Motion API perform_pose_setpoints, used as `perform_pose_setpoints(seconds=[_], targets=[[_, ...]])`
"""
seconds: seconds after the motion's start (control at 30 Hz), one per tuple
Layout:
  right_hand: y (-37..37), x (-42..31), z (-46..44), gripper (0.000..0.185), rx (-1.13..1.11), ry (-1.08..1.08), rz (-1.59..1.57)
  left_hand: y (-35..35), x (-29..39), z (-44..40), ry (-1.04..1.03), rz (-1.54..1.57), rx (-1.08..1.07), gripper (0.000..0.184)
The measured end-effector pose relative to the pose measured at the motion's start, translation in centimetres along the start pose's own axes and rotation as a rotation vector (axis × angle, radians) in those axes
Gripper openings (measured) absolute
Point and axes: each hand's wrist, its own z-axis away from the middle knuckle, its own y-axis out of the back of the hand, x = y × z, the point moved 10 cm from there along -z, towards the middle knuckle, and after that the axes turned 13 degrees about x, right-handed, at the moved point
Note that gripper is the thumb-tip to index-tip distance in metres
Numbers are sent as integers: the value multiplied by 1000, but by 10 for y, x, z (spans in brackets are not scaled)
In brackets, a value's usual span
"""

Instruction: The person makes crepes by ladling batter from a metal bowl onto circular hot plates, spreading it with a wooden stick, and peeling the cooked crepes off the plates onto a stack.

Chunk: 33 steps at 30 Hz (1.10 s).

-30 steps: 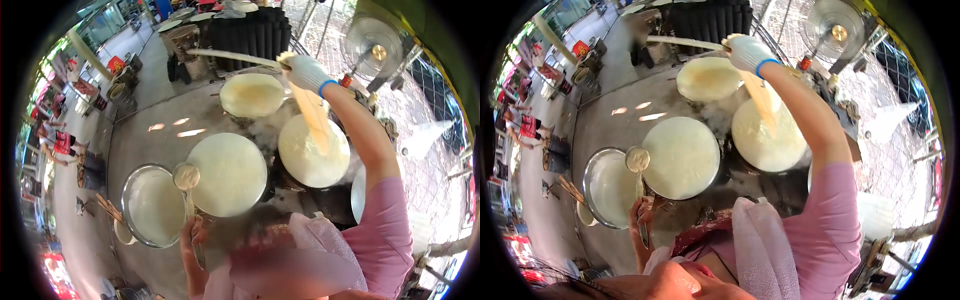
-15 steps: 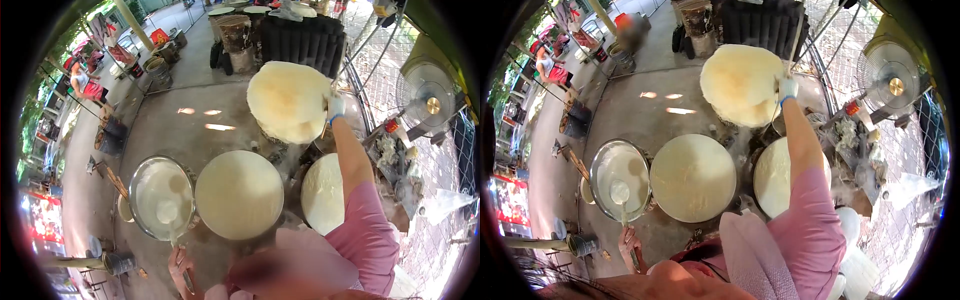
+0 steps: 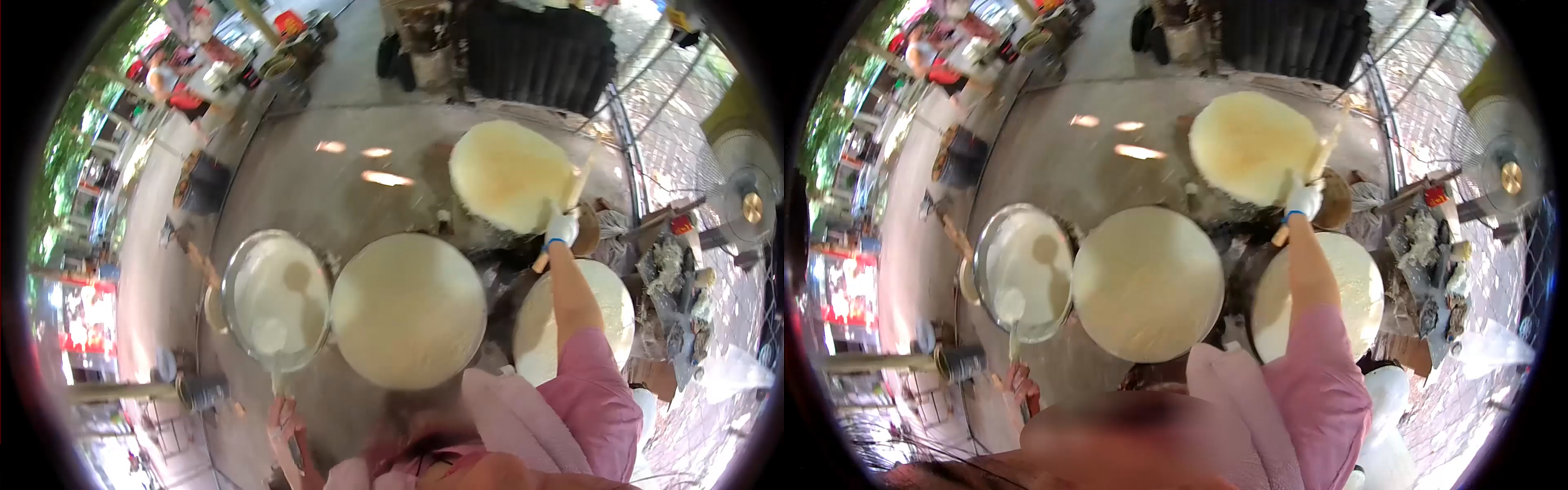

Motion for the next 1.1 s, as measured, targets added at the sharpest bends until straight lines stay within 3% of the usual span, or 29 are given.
perform_pose_setpoints(seconds=[0.03, 0.1, 0.13, 0.17, 0.2, 0.23, 0.3, 0.33, 0.4, 0.47, 0.5, 0.53, 0.6, 0.63, 0.7, 0.73, 0.8, 0.87, 0.93, 1.0, 1.03, 1.1], targets=[[17, -12, 8, 84, -56, -43, 119, 7, 5, -7, -9, -41, 15, 22], [22, -7, 19, 69, -69, 29, 4, 21, 18, -27, -32, -161, 54, 22], [40, -28, 41, 53, -102, 118, -269, 26, 25, -35, -22, -217, 61, 22], [7, 4, 55, 49, -360, -175, -672, 26, 32, -44, -1, -276, 56, 23], [49, -23, 89, 49, -333, -160, -879, 22, 38, -55, 27, -342, 17, 22], [96, -37, 116, 50, -230, -5, -554, 17, 44, -66, 53, -409, -25, 22], [144, -21, 186, 45, -363, -154, -632, 64, 48, -138, 116, -620, -67, 24], [181, -11, 225, 39, -320, -191, -446, 85, 61, -179, -53, -943, -71, 22], [228, 7, 305, 26, -358, -139, -479, 108, 74, -246, -425, -1557, -110, 19], [274, -7, 393, 30, -406, 29, -219, 93, 78, -296, -711, -1918, -351, 15], [285, -8, 439, 39, -456, -40, -291, 90, 78, -319, -865, -2086, -481, 15], [297, -37, 480, 47, -525, -57, -277, 95, 69, -348, -934, -1980, -637, 15], [307, -20, 545, 48, -581, -373, -242, 90, 51, -397, -1078, -1915, -803, 16], [309, -5, 564, 48, -583, -390, -229, 78, 44, -417, -1159, -1967, -823, 17], [313, 13, 593, 49, -587, -332, -222, 42, 42, -445, -768, -2142, -571, 18], [316, -2, 601, 51, -576, -264, -236, 45, 30, -457, -812, -2163, -670, 18], [322, -3, 621, 54, -627, -336, -160, 72, 8, -483, -905, -2196, -848, 19], [325, 6, 641, 56, -685, -312, -119, 118, -2, -471, -1007, -1915, -993, 26], [320, 2, 668, 56, -725, -272, -162, 165, -3, -457, -554, -1866, -891, 36], [317, 31, 696, 59, -808, -300, -150, 214, -16, -411, 232, -1620, -558, 45], [318, 34, 713, 57, -901, -328, -87, 239, -22, -379, 506, -1339, -410, 48], [315, 61, 753, 54, -1090, -304, 38, 258, -30, -323, 737, -1022, -335, 48]])
